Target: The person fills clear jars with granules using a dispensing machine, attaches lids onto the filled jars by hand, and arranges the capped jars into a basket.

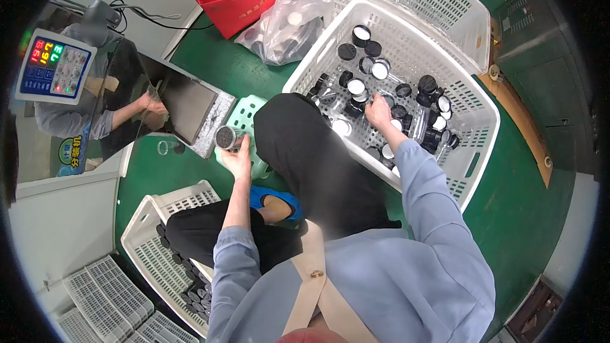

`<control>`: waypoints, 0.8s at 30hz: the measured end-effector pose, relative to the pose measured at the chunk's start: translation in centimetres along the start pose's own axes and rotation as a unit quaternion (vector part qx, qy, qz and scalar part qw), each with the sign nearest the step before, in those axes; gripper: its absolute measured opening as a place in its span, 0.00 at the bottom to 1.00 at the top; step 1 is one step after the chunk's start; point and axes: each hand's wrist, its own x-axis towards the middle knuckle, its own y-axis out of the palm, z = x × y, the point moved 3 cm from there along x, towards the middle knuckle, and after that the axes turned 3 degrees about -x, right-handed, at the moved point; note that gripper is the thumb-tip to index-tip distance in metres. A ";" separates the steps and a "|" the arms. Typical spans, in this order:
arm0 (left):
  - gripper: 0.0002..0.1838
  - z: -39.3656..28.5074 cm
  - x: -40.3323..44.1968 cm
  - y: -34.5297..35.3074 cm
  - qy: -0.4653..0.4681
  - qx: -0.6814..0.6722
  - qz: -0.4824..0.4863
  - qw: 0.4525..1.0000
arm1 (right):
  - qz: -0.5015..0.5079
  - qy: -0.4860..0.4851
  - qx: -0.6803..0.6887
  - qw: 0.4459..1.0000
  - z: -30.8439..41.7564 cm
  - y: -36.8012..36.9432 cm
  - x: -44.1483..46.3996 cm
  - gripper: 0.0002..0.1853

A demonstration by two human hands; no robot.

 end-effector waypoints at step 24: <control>0.32 -9.6 -9.0 -2.6 0.062 -0.051 -0.011 0.997 | 0.002 -0.237 0.223 0.946 12.5 -15.1 -9.8 0.16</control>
